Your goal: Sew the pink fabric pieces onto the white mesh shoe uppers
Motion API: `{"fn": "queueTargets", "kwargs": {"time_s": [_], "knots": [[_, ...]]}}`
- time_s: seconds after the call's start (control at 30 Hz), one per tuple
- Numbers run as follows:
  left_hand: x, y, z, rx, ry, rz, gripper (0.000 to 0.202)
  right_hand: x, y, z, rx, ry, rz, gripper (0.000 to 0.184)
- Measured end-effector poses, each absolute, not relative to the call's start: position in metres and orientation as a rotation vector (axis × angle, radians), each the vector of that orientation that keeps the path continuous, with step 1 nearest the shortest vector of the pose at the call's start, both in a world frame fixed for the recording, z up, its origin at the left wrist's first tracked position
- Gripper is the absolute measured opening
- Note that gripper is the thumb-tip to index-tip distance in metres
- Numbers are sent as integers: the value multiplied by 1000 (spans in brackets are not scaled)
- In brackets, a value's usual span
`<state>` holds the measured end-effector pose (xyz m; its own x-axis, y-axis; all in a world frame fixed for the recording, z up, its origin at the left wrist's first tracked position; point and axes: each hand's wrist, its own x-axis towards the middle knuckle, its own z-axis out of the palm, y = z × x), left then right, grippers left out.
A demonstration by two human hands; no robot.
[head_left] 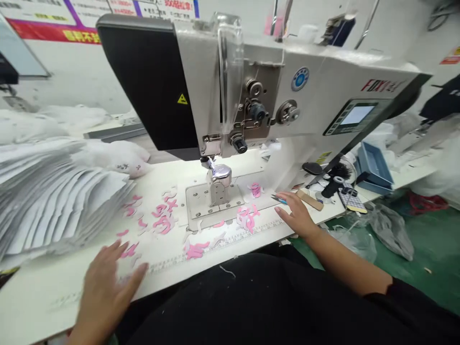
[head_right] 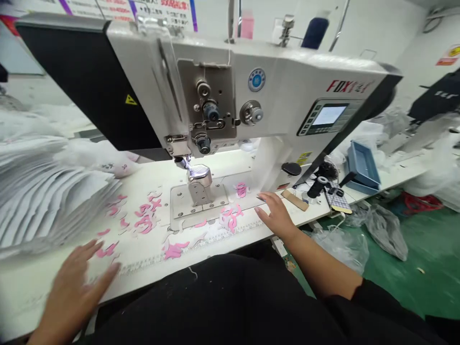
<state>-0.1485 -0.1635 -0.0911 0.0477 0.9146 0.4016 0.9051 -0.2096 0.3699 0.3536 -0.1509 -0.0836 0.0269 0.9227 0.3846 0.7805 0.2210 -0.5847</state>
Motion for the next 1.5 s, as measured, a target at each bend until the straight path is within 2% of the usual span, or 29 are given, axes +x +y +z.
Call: {"fn": "queueTargets", "kwargs": {"time_s": [0.13, 0.23, 0.43, 0.57, 0.73, 1.0, 1.27, 1.5], "knots": [[-111, -162, -129, 2587, 1848, 575, 85, 369, -153, -117, -1704, -2017, 213, 78], [-78, -154, -133, 2702, 1764, 465, 92, 360, -132, -125, -1706, -2163, 272, 85], [-31, -139, -117, 2770, 1519, 268, 93, 341, -48, -114, -1708, -2204, 337, 78], [-13, -136, -109, 2729, 1448, 220, 86, 337, -18, -117, -1711, -2284, 393, 73], [-11, -138, -104, 2700, 1397, 184, 72, 331, -36, -124, -1700, -2358, 436, 77], [-19, -140, -109, 2703, 1392, 219, 71, 279, -112, -121, -1794, -2347, 531, 100], [-40, -142, -121, 2695, 1346, 320, 67, 223, -140, -118, -1592, -2412, 689, 91], [-75, -146, -122, 2725, 1439, 337, 84, 150, -131, -119, -1255, -2565, 739, 81]]}}
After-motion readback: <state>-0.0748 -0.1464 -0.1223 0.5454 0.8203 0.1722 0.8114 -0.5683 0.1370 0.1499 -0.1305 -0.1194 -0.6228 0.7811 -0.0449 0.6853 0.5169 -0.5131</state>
